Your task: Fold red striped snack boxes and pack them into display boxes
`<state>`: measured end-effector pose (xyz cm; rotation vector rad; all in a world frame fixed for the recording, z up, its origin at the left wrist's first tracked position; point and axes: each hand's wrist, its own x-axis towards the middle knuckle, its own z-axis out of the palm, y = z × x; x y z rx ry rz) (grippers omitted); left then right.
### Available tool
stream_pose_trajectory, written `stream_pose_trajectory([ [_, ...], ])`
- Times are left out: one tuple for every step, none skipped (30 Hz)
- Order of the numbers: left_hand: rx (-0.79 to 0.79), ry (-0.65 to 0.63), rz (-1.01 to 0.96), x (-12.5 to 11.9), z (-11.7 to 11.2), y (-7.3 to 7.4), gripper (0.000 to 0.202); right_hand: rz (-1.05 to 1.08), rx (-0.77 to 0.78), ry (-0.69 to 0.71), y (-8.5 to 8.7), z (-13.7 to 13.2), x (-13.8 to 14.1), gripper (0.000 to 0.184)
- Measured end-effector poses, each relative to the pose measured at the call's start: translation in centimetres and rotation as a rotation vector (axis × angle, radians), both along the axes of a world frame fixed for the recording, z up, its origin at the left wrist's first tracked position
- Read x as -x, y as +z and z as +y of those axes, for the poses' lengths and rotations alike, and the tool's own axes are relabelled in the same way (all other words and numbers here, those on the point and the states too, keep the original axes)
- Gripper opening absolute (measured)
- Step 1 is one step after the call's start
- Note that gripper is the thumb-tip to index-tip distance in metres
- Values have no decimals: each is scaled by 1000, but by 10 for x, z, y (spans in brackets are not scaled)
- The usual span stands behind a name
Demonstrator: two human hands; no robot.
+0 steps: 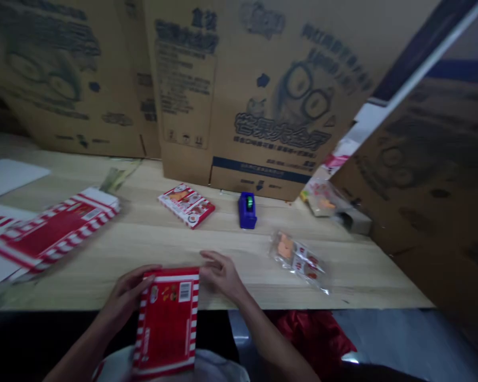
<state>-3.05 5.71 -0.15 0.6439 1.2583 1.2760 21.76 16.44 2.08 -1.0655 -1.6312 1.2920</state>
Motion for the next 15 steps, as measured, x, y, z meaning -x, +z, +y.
stream_pose_trajectory([
  [26, 9, -23, 1, 3, -1, 38, -13, -20, -124, 4, 21, -13, 33],
  [32, 19, -32, 3, 6, -1, 38, -20, -50, -269, 8, 43, -28, 34],
  [19, 36, -33, 4, 11, 1, 38, -22, -78, -410, 11, 66, -44, 34],
  [-3, 58, -31, 5, 15, 4, 38, -29, -87, -521, 14, 89, -58, 36],
  [-24, 73, -28, 6, 20, 9, 38, -40, -77, -598, 16, 109, -70, 36],
  [-36, 84, -26, 7, 24, 14, 39, -55, -51, -642, 16, 126, -79, 35],
  [-41, 88, -28, 8, 28, 20, 40, -72, -14, -659, 14, 141, -84, 33],
  [-39, 88, -29, 9, 31, 25, 41, -90, 26, -660, 11, 151, -85, 30],
  [-36, 81, -27, 9, 34, 29, 41, -104, 63, -655, 7, 159, -84, 28],
  [-35, 70, -19, 10, 36, 32, 42, -113, 92, -652, 3, 164, -82, 26],
  [-36, 58, -9, 11, 38, 34, 42, -116, 110, -654, -2, 167, -79, 24],
  [-36, 42, 6, 12, 40, 35, 42, -114, 119, -664, -6, 170, -75, 23],
  [-36, 20, 24, 13, 41, 35, 43, -108, 120, -679, -10, 171, -72, 23],
  [-36, -1, 45, 15, 43, 35, 43, -99, 114, -695, -14, 173, -69, 23],
  [-36, -21, 67, 16, 44, 34, 44, -88, 104, -712, -17, 173, -68, 22],
])
